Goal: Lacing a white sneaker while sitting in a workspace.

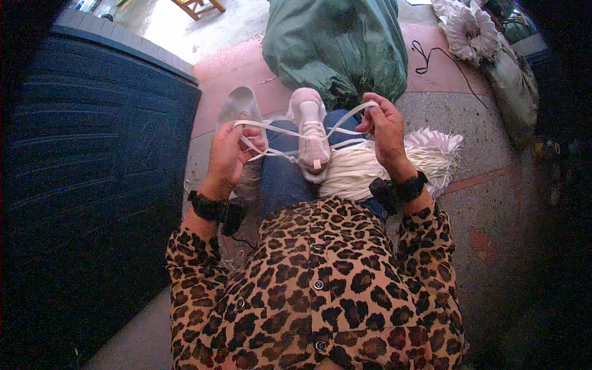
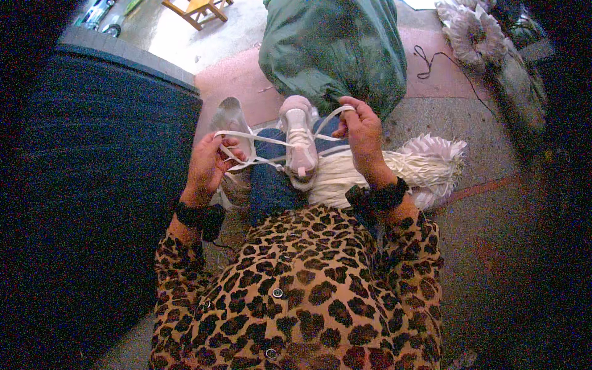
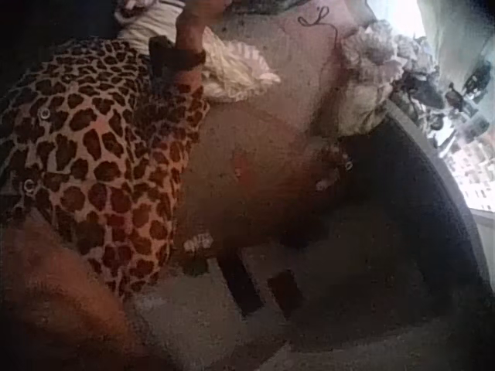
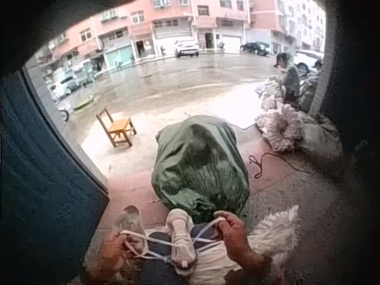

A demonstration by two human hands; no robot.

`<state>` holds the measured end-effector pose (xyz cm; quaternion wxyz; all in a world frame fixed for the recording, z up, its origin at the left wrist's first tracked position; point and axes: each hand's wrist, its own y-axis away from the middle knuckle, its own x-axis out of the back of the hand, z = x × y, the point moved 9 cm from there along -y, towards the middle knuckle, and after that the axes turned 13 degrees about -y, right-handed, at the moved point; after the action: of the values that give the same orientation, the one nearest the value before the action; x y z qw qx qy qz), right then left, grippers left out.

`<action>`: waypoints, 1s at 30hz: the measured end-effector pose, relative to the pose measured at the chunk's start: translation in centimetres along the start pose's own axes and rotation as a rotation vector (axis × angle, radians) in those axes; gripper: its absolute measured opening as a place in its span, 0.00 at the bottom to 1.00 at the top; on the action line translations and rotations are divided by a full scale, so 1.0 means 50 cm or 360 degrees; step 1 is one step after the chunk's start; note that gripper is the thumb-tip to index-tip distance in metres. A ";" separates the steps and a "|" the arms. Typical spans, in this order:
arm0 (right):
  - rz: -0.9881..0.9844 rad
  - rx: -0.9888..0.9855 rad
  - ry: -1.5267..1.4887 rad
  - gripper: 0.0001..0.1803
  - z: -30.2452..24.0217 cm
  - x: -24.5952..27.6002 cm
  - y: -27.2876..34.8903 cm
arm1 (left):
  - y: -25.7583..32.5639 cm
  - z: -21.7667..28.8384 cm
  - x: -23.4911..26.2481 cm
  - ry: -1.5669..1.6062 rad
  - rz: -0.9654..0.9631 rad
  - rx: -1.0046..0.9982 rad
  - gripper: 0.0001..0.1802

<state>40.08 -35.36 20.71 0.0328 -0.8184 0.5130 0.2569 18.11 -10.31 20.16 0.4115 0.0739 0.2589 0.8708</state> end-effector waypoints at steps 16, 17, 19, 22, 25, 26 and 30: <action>-0.0291 0.0690 0.1996 0.10 0.180 0.096 0.001 | -0.056 -0.139 -0.156 -0.2380 0.0213 -0.1535 0.10; -0.0446 0.0692 0.2105 0.10 0.188 0.057 0.014 | -0.061 -0.147 -0.158 -0.2393 0.0199 -0.1518 0.09; -0.0622 0.0775 0.2302 0.09 0.203 0.017 0.025 | -0.078 -0.164 -0.157 -0.2440 0.0160 -0.1496 0.08; -0.0711 0.0914 0.2477 0.07 0.218 0.002 0.024 | -0.092 -0.180 -0.150 -0.2486 0.0121 -0.1459 0.07; -0.0806 0.0929 0.2595 0.06 0.234 -0.001 0.017 | -0.090 -0.177 -0.145 -0.2402 0.0144 -0.1457 0.04; -0.0823 0.0926 0.2630 0.06 0.239 0.000 0.018 | -0.088 -0.175 -0.146 -0.2380 0.0146 -0.1468 0.04; -0.0825 0.1041 0.2701 0.05 0.232 -0.014 0.027 | -0.097 -0.178 -0.145 -0.2378 0.0101 -0.1477 0.02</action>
<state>34.22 -31.76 11.27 -0.0675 -0.7707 0.2142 -0.5963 23.08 -16.67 10.67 0.4375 0.4569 -0.4601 0.6229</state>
